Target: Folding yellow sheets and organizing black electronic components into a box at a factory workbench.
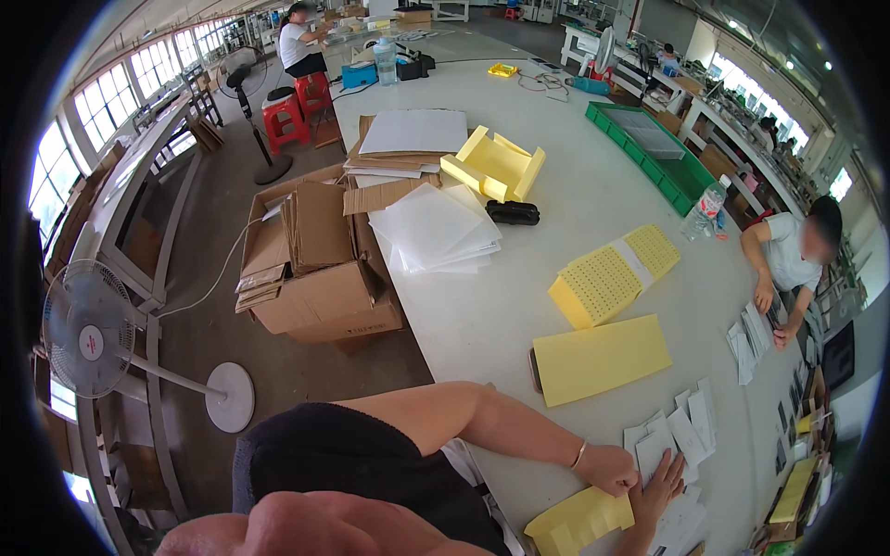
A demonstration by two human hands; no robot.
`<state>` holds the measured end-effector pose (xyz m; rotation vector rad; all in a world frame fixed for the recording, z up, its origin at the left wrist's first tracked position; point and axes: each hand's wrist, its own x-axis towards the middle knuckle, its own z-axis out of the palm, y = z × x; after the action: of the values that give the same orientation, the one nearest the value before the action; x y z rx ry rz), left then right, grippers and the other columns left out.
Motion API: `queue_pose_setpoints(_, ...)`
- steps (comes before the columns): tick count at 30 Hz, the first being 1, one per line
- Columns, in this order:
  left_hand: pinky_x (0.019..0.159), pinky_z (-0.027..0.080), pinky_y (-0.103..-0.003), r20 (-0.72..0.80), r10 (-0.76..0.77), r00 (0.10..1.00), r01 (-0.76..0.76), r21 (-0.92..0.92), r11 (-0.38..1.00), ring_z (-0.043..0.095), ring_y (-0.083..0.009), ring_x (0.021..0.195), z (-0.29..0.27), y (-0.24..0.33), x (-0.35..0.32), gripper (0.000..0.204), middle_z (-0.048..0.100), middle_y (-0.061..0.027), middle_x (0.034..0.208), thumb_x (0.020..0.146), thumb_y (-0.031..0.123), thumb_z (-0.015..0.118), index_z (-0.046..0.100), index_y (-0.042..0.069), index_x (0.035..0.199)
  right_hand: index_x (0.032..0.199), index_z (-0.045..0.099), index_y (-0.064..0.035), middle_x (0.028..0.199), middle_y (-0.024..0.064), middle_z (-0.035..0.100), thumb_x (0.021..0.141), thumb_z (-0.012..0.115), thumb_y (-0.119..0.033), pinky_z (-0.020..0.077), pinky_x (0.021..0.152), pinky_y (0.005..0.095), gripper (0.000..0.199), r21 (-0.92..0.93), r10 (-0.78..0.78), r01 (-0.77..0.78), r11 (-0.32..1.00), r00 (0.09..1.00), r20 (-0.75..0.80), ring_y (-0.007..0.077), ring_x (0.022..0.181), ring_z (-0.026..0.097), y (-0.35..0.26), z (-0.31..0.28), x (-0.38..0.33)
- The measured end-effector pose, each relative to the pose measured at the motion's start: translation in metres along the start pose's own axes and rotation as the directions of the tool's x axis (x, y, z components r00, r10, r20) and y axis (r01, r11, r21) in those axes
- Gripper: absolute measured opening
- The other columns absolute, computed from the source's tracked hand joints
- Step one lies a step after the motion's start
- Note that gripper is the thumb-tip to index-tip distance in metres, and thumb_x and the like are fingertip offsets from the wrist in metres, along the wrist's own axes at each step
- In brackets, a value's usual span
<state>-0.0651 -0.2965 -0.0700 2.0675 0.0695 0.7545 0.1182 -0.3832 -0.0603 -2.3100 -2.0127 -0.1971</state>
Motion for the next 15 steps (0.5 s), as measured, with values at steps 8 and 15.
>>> queue_pose_setpoints(8, 0.056, 0.046, -0.043, 0.013, -0.062, 0.998, 0.061, 0.029, 0.998, 0.058, -0.0368, 0.06, 0.001, 0.002, 0.002, 0.019, 0.059, -0.0192, 0.064, 0.067, 0.018, 0.056, 0.063, 0.0, 0.069, 0.113, 0.061, 0.0004, 0.11, 0.014, 0.063, 0.089, 0.055, -0.016, 0.0415, 0.093, 0.0377, 0.029, 0.785, 0.149, -0.047, 0.617, 0.987, -0.058, 0.0256, 0.104, 0.057, 0.041, -0.017, -0.036)
queue_pose_setpoints(15, 0.06, 0.048, -0.042, 0.007, -0.128, 0.992, 0.128, -0.051, 0.99, 0.061, -0.0358, 0.066, -0.005, 0.006, 0.002, 0.022, 0.062, -0.0212, 0.072, 0.072, 0.018, 0.056, 0.064, -0.002, 0.075, 0.107, 0.063, 0.0022, 0.091, 0.0085, 0.067, 0.088, 0.062, -0.015, 0.0501, 0.073, 0.0278, 0.026, 0.713, 0.181, -0.191, 0.674, 0.979, 0.092, 0.0149, 0.082, 0.062, 0.038, 0.014, -0.061)
